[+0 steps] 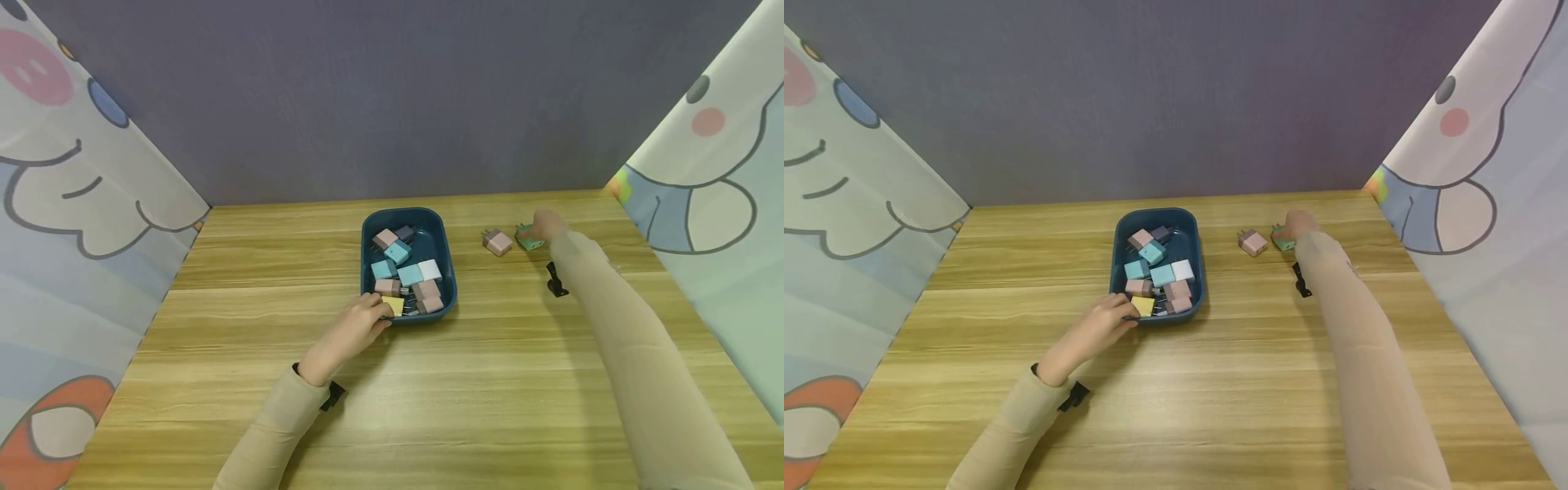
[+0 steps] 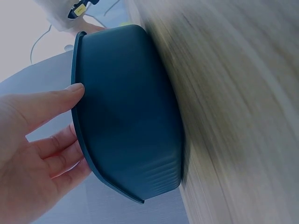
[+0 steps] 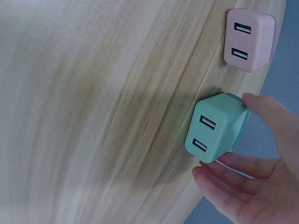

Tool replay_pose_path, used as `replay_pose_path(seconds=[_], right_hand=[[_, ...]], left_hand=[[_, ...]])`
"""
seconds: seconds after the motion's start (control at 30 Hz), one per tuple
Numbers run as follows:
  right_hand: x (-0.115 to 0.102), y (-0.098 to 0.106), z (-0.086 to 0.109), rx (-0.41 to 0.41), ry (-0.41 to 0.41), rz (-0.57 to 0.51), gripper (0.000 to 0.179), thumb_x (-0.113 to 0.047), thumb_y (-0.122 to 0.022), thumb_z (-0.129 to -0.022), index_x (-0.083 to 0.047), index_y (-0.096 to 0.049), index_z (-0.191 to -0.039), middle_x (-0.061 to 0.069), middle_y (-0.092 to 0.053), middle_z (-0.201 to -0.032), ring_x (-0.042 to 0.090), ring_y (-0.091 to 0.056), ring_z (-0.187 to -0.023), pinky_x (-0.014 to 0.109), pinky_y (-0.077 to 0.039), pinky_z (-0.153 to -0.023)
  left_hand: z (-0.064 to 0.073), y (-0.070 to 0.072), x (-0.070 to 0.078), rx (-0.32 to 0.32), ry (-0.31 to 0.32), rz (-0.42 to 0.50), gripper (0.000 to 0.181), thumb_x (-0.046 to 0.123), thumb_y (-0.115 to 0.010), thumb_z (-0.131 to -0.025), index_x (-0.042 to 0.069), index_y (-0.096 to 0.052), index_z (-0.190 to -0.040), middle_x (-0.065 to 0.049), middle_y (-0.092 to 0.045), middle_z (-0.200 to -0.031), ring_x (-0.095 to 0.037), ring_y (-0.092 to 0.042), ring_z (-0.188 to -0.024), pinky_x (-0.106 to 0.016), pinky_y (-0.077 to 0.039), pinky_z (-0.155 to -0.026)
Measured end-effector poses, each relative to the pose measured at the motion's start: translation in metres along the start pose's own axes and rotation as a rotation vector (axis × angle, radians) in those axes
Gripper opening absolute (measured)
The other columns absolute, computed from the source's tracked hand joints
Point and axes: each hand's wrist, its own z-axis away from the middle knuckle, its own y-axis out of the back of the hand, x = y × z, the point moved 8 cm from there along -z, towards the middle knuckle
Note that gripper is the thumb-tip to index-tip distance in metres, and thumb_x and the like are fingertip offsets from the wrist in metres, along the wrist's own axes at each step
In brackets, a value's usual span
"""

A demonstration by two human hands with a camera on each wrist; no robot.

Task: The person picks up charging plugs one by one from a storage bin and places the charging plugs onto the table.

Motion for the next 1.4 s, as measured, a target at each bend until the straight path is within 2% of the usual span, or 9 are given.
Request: replay_pose_path(seconds=[0.17,0.37,0.5,0.7,0.87,1.0,1.1,1.27,1.4], right_hand=[[-0.003,0.004,0.001,-0.004,0.014,0.014,0.042,-0.036,-0.048,-0.088,-0.008,-0.043,-0.057,0.004,-0.042,-0.059,0.012,-0.035,-0.048,0.028,-0.037,-0.05],[-0.019,0.016,0.008,0.026,0.047,0.079,0.036,-0.031,-0.047,-0.089,-0.008,-0.043,-0.061,0.008,-0.048,-0.067,0.015,-0.04,-0.053,0.031,-0.037,-0.051],[-0.031,0.022,0.012,0.013,0.056,0.089,0.034,-0.027,-0.046,-0.09,-0.008,-0.045,-0.062,0.005,-0.044,-0.062,0.013,-0.036,-0.049,0.029,-0.035,-0.049],[-0.054,0.033,0.018,0.016,0.115,0.138,0.027,-0.023,-0.047,-0.09,-0.003,-0.052,-0.072,0.01,-0.05,-0.072,0.017,-0.041,-0.056,0.034,-0.037,-0.055],[-0.071,0.038,0.022,0.018,0.152,0.172,0.025,-0.021,-0.049,-0.09,0.001,-0.056,-0.08,0.012,-0.055,-0.081,0.019,-0.045,-0.06,0.032,-0.037,-0.052],[-0.084,0.041,0.023,0.021,0.179,0.187,0.024,-0.02,-0.051,-0.089,0.003,-0.057,-0.086,0.012,-0.055,-0.078,0.019,-0.045,-0.06,0.033,-0.038,-0.051],[-0.093,0.042,0.023,0.026,0.191,0.219,0.026,-0.02,-0.051,-0.089,0.005,-0.058,-0.093,0.015,-0.058,-0.084,0.02,-0.047,-0.063,0.034,-0.04,-0.053],[-0.107,0.041,0.024,0.026,0.212,0.282,0.033,-0.02,-0.051,-0.089,0.007,-0.054,-0.108,0.023,-0.058,-0.103,0.028,-0.057,-0.08,0.042,-0.046,-0.062],[-0.119,0.04,0.027,0.036,0.257,0.306,0.033,-0.019,-0.052,-0.089,0.006,-0.053,-0.11,0.023,-0.057,-0.106,0.032,-0.058,-0.088,0.045,-0.048,-0.067]], left_hand=[[0.0,-0.001,0.0,0.004,-0.001,0.002,0.008,0.006,-0.07,-0.075,0.006,-0.063,-0.08,-0.002,-0.052,-0.075,-0.014,-0.047,-0.067,-0.026,-0.04,-0.063],[-0.001,-0.001,-0.001,0.005,-0.001,0.009,0.008,0.006,-0.069,-0.075,0.006,-0.063,-0.081,-0.002,-0.052,-0.075,-0.014,-0.046,-0.067,-0.026,-0.04,-0.063],[-0.001,0.0,0.0,0.006,-0.002,0.007,0.008,0.006,-0.069,-0.075,0.006,-0.064,-0.08,-0.002,-0.052,-0.075,-0.014,-0.046,-0.067,-0.026,-0.04,-0.063],[-0.003,0.001,0.001,0.01,-0.004,0.006,0.008,0.006,-0.069,-0.075,0.006,-0.063,-0.08,-0.002,-0.052,-0.075,-0.015,-0.047,-0.068,-0.027,-0.04,-0.064],[-0.004,0.001,0.002,0.008,-0.008,0.001,0.008,0.007,-0.069,-0.076,0.006,-0.063,-0.081,-0.002,-0.052,-0.075,-0.015,-0.047,-0.068,-0.027,-0.039,-0.063],[-0.004,0.0,0.002,0.009,-0.009,0.001,0.008,0.007,-0.069,-0.076,0.006,-0.064,-0.082,-0.002,-0.052,-0.075,-0.014,-0.047,-0.068,-0.027,-0.039,-0.063],[-0.004,0.0,0.002,0.009,-0.008,0.0,0.008,0.007,-0.069,-0.075,0.006,-0.064,-0.082,-0.003,-0.052,-0.075,-0.014,-0.047,-0.068,-0.027,-0.04,-0.064],[-0.004,-0.001,0.003,0.002,-0.006,-0.006,0.008,0.007,-0.069,-0.075,0.006,-0.064,-0.081,-0.002,-0.053,-0.075,-0.014,-0.048,-0.069,-0.027,-0.04,-0.064],[-0.004,-0.001,0.003,0.0,-0.003,0.0,0.008,0.007,-0.069,-0.076,0.006,-0.064,-0.081,-0.002,-0.052,-0.075,-0.014,-0.047,-0.068,-0.027,-0.04,-0.064]])
